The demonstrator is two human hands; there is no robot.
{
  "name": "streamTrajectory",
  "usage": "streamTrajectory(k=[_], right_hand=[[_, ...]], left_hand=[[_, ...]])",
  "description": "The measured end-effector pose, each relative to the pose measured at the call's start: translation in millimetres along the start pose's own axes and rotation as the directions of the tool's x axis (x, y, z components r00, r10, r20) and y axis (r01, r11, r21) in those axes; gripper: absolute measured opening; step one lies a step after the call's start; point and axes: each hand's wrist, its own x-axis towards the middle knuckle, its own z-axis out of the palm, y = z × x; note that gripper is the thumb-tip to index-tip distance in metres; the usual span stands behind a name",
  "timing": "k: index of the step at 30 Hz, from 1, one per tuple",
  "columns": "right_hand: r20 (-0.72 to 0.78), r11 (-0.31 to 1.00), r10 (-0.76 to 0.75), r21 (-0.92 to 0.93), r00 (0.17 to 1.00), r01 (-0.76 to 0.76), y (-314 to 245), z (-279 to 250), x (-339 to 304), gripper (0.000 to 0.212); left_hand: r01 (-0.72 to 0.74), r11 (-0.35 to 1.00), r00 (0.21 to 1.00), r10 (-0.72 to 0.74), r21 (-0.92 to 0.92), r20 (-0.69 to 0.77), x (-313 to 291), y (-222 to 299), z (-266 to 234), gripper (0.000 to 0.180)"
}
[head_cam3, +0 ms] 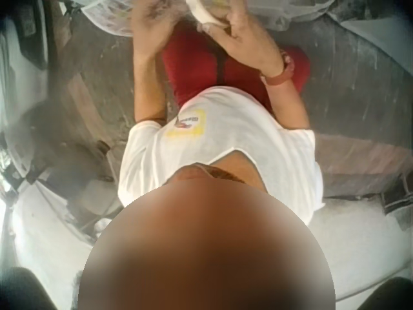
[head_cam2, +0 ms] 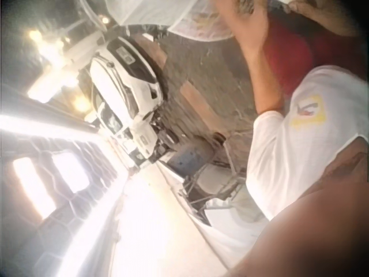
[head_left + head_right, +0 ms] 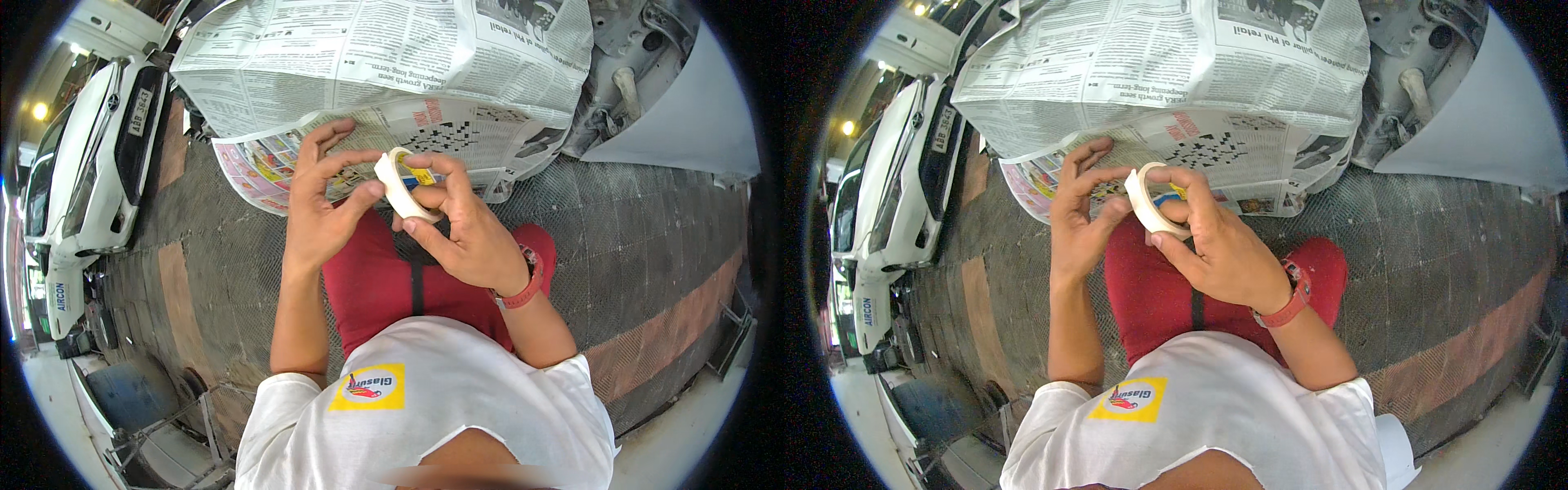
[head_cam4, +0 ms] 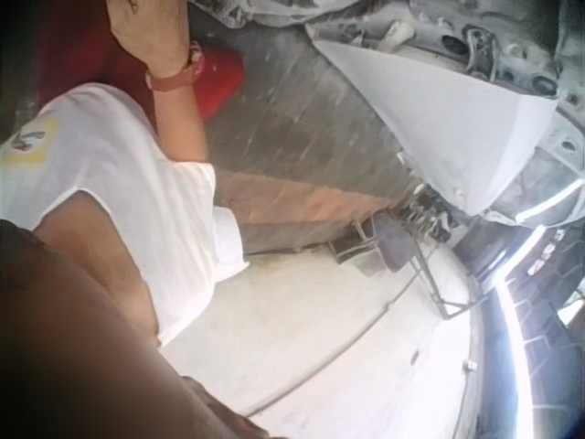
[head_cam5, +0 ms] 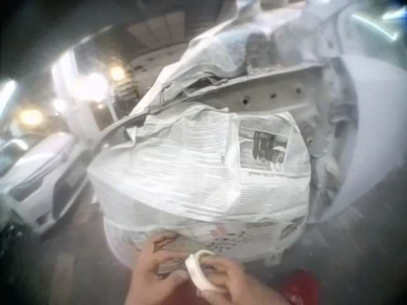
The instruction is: The person covers a white car with newspaper sheets and secures them using masking tape. They work around the vehicle, taping newspaper to the hood, roof, and door areas to protect surfaces during preparation.
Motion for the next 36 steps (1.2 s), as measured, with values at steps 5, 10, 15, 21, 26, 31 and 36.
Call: streamTrajectory(k=[5,10,15,21,26,31,36], right_hand=[[0.105,0.994,0.062,0.081,0.993,-0.07,-6,-7,-8,0.06],[-0.135,0.64,0.288,-0.71,0.948,-0.295,-4,-70,-12,0.03],[-0.286,0.606,-0.1,-0.777,0.953,-0.169,-19,-113,-7,0.02],[-0.336,0.511,-0.267,-0.844,0.903,-0.163,-40,-120,26,0.022],[-0.31,0.412,-0.318,-0.896,0.896,-0.164,-38,-123,44,0.019],[-0.302,0.404,-0.357,-0.903,0.884,-0.145,-33,-126,51,0.021],[-0.306,0.362,-0.335,-0.915,0.891,-0.178,-32,-129,54,0.018]], left_hand=[[0.11,0.978,0.993,-0.117,-0.179,-0.025,3,-3,3,0.016],[0.037,0.99,0.944,-0.081,-0.139,-0.32,10,-17,32,0.017],[0.026,0.998,0.818,-0.051,-0.052,-0.574,22,-17,70,0.023],[0.079,0.997,0.736,-0.074,-0.023,-0.672,35,-11,83,0.024],[0.09,0.984,0.728,0.039,0.152,-0.684,44,-13,81,0.028],[0.254,0.959,0.715,-0.097,0.128,-0.692,49,-18,67,0.032],[-0.188,0.672,0.698,0.605,0.717,-0.384,43,-11,91,0.046]])
